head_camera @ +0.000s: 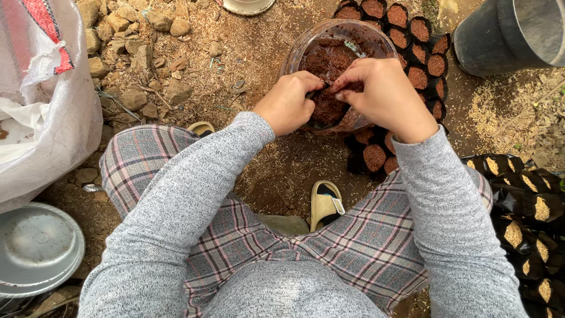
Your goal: The person sits on the ground and fills black plastic nursery bags with soil from a clear bowl. They scoop soil into each bag, pat it down, and place the filled bags in a row. The person repeats this process for multiple bags.
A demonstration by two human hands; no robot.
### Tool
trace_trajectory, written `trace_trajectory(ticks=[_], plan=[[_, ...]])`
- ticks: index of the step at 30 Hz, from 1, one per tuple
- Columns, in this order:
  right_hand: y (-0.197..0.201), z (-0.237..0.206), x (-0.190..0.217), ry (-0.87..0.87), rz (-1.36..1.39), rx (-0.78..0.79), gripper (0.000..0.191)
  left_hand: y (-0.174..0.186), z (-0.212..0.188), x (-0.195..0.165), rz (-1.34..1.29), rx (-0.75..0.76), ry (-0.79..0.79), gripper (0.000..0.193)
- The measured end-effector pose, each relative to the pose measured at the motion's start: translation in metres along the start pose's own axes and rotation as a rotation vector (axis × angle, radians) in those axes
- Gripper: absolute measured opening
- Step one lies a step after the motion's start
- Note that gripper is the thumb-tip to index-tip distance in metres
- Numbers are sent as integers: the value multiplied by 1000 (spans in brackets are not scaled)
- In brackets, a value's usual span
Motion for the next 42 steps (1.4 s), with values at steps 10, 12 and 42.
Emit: trace_trajectory(ticks=[10,12,42], plan=[[11,15,-44,-95,281,10,14,3,-7,-5,38,35,-14,43],[3,21,-67,-167,234,2,16,5,-9,-7,34,52,0,42],[-4,2,-74,-349,27,112,21,9,0,-11,114,56,3,37]])
Point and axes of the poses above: each hand's wrist, its own z-axis towards the middle knuckle, its own y-axis out of the back of the hand, x = y × z, the point moved 4 cm from there along z, towards the middle knuckle, and after that the axes turned 15 degrees about y, right-handed, at the moved point
